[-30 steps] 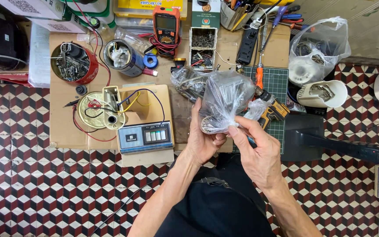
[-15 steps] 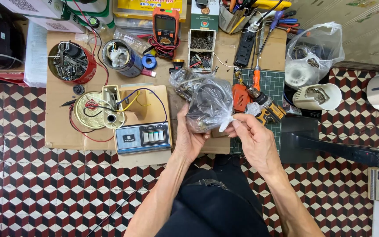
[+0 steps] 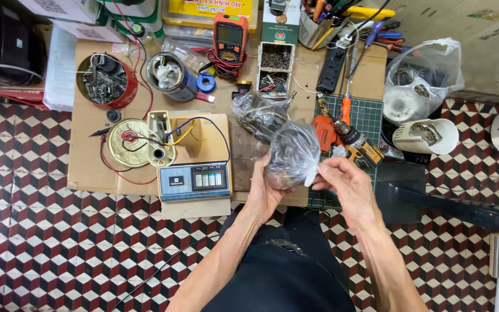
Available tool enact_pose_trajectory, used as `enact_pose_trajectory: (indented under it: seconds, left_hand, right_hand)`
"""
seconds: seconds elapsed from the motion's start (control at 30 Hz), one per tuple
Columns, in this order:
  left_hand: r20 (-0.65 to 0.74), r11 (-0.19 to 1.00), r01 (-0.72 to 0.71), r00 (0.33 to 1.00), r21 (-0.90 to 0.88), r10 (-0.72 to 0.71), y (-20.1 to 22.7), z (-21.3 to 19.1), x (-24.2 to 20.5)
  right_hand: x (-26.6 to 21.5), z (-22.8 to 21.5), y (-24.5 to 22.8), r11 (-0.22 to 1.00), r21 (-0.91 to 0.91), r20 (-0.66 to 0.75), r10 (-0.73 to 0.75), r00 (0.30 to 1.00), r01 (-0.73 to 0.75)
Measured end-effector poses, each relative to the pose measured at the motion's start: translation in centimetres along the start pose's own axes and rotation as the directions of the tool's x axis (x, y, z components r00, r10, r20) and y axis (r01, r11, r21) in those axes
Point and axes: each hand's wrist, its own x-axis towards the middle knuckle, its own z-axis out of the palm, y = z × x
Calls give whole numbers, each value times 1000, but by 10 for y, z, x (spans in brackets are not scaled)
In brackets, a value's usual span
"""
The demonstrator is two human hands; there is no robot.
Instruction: Unpacking and inspecting small mechanical components on a workbench in preparation for assembly or repair.
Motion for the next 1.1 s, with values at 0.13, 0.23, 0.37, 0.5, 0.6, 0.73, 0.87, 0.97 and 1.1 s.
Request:
enact_pose_trajectory:
  seconds: [0.13, 0.23, 0.37, 0.5, 0.6, 0.73, 0.87, 0.97, 1.1]
  left_hand:
    - [-10, 1000, -2, 1000, 11, 2, 0, 4, -6]
    - [-30, 1000, 15, 999, 7, -15, -2, -6, -8]
    - [-78, 1000, 26, 997, 8, -25, -6, -47, 1]
    - [-167, 993, 74, 984, 88, -58, 3, -83, -1]
    - [-172, 994, 95, 980, -54, -103, -5, -92, 3]
    - [-195, 981, 55, 976, -187, -92, -15, -102, 27]
    - [-295, 962, -7, 952, -273, -76, -17, -94, 28]
    - [-449, 998, 11, 893, -59, -36, -15, -83, -4]
    - [-275, 601, -148, 785, 786, 554, -3, -59, -43]
  right_hand:
    - [2, -21, 6, 988, -4, 59, 152, 987, -152]
    - [4, -21, 11, 957, 69, 113, 272, 956, -281]
    - [5, -9, 26, 920, 31, 140, 383, 913, -391]
    - [10, 17, 52, 876, -75, 210, 480, 852, -476]
    - [26, 30, 89, 852, 175, 310, 429, 849, -494]
    - [52, 52, 109, 738, 389, 274, 479, 834, -552]
    - [64, 66, 114, 883, 225, 170, 381, 909, -412]
    - [71, 71, 123, 926, 47, 116, 367, 923, -374]
    - [70, 69, 108, 845, -535, 105, 69, 992, -2]
